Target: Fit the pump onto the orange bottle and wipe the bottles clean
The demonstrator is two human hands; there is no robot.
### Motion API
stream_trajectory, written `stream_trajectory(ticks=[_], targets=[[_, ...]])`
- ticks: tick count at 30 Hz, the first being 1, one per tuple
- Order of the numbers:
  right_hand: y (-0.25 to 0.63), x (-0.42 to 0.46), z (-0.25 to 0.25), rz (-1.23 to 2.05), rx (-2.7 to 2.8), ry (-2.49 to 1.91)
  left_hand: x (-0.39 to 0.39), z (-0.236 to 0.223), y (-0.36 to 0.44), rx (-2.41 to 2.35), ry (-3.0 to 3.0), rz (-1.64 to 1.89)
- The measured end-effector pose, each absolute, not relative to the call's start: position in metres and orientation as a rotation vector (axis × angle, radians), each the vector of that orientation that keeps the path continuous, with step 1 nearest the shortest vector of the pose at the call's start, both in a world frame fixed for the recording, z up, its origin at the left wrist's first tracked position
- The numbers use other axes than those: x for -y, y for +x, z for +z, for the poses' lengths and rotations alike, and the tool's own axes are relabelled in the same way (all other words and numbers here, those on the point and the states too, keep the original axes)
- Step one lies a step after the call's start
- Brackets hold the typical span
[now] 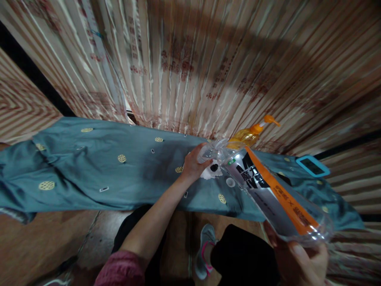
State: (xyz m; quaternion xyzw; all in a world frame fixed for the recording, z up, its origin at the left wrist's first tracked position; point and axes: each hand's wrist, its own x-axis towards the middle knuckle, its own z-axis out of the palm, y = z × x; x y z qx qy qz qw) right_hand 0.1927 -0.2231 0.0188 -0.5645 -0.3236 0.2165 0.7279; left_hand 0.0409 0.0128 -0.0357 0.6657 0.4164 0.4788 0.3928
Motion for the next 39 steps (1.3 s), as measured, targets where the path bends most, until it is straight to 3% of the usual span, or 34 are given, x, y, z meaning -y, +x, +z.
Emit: stream_trajectory(ticks=[39], targets=[[0.1915, 0.222, 0.0195, 0.477, 0.693, -1.244, -0.013, -0.0372, 0.0418, -1.041, 1.667, 1.221]])
